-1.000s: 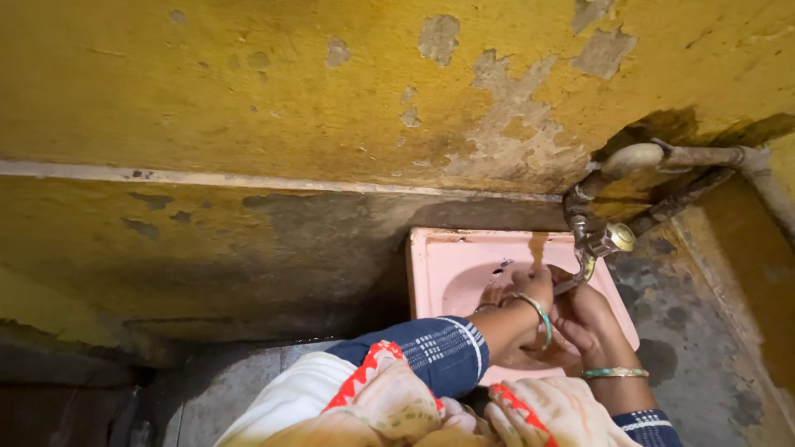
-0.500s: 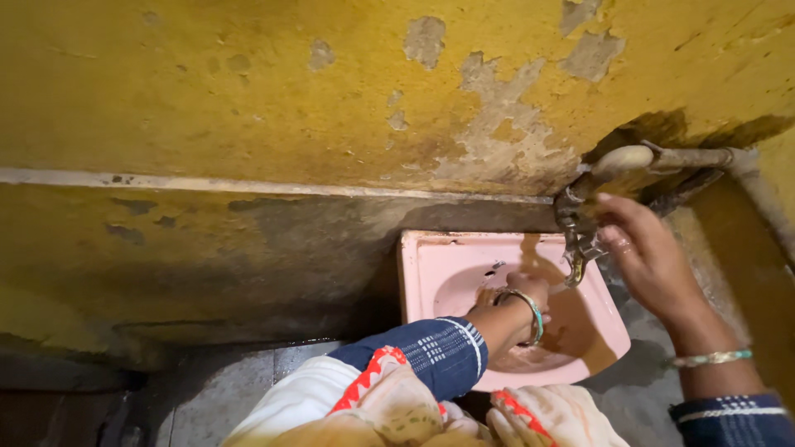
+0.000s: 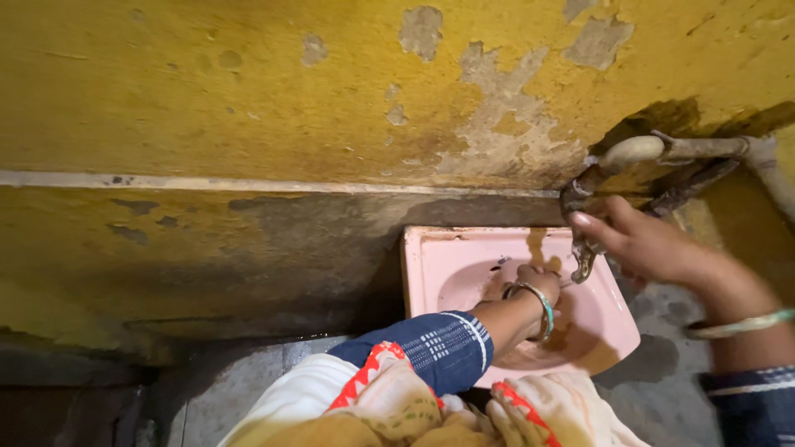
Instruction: The person manipulates plumbing components near a sink and wall, using a small metal part and a cleaning pad by hand.
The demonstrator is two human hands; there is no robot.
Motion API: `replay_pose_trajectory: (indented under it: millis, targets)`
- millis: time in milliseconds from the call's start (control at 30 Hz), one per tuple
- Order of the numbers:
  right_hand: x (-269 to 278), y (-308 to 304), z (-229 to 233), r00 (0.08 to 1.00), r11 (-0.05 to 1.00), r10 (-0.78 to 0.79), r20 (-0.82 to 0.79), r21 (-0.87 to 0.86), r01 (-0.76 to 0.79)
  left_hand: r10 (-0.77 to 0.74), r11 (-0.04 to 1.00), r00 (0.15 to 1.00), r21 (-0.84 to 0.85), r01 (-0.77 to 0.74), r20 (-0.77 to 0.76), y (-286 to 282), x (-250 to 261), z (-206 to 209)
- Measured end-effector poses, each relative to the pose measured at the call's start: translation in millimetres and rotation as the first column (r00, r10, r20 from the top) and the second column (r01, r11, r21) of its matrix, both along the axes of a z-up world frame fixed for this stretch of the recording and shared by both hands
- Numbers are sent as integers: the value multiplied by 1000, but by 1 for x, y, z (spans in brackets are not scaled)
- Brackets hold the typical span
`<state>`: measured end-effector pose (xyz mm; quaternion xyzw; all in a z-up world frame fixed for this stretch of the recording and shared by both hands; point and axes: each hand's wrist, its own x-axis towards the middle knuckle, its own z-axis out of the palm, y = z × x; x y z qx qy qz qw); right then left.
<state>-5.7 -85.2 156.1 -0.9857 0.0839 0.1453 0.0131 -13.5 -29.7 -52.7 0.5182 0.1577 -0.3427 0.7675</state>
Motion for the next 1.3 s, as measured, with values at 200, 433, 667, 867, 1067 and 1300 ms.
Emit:
replay_pose_trajectory:
  millis: [200, 433, 667, 867, 1067, 1300]
  targets:
    - [-14, -21, 14, 875, 866, 483, 34, -168, -472, -6, 999, 1000, -46, 4, -26, 2, 2, 9]
    - [-24, 38, 20, 999, 795, 37, -24, -606, -44, -33, 997, 999, -72, 32, -16, -3, 5, -1]
    - [-22, 1, -16, 594, 698, 690, 414, -597, -395, -9, 999, 1000, -44, 8, -15, 6, -3, 18]
    - [-17, 5, -52, 774, 789, 373, 512, -614, 26, -12, 1000, 998, 10, 12, 64, 14, -1, 37]
    - [-13, 15, -21, 907, 939, 237, 347, -321, -123, -1, 1000, 995, -1, 1, 102, 16, -3, 39]
    - [-21, -20, -29, 769, 837, 509, 386, -431, -338, 3, 1000, 993, -8, -2, 118, 11, 6, 45]
